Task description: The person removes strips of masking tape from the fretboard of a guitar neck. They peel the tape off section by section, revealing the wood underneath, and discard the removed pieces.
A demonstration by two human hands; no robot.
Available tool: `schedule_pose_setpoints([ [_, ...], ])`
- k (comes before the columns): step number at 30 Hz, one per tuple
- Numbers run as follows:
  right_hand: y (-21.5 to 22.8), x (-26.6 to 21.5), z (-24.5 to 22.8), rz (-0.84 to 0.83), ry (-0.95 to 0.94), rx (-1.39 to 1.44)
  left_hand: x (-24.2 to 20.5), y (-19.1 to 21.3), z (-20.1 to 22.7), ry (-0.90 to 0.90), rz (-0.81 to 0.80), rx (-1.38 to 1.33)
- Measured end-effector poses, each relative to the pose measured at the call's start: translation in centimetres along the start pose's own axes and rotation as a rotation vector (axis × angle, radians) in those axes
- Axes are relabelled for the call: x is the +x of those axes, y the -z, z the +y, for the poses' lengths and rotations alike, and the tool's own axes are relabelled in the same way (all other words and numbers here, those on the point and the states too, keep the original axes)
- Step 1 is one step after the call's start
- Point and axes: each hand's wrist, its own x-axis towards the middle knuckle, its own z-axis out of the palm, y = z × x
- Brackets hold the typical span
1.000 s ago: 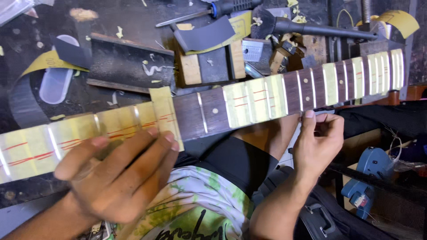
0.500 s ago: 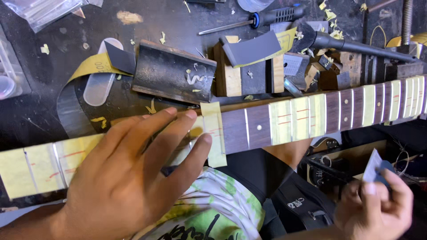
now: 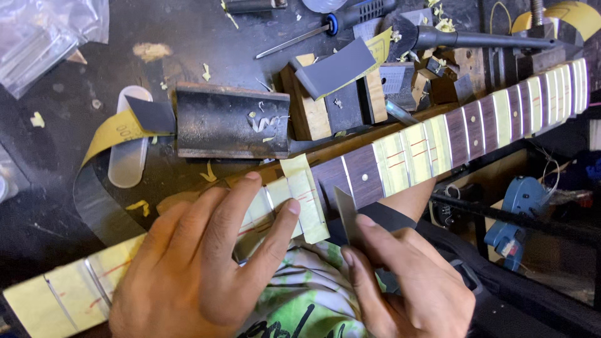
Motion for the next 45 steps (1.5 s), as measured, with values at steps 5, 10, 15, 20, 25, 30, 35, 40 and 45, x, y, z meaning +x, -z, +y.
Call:
schedule_pose_setpoints([
  [5, -1.2, 1.0, -0.6, 0.047, 0.146, -0.002, -0.1, 0.2, 0.1, 0.032, -0.085, 0.031],
  [10, -1.7, 0.8, -1.2, 0.042, 0.112, -0.066, 0.2, 0.2, -0.1, 0.028, -0.074, -0.006],
  [15, -1.8, 1.3, -1.4, 0.020, 0.151, -0.102, 0.2, 0.0, -0.2, 0.022, -0.017, -0.012],
  [20, -1.8, 1.2, -1.4, 0.003, 0.183, -0.132, 0.1, 0.0, 0.1, 0.055, -0.033, -0.002],
  [25, -1.8, 1.1, -0.5, -0.032, 0.338, -0.235, 0.0, -0.2, -0.1, 0.029, -0.027, 0.014],
  [30, -2.1, 1.3, -0.4, -0.039, 0.447, -0.290, 0.3, 0.1, -0.2, 0.028, -0.038, 0.011],
  [35, -2.0, 1.9, -0.7, -0.050, 0.475, -0.301, 0.4, 0.2, -0.1, 0.029, -0.060, 0.008],
  [40, -1.5, 2.6, -1.6, -0.073, 0.421, -0.293, 0.5, 0.4, 0.1, 0.033, -0.056, 0.021],
  [45, -1.0, 2.9, -1.4, -0.111, 0.487, -0.261, 0.4, 0.5, 0.1, 0.048, -0.079, 0.007],
])
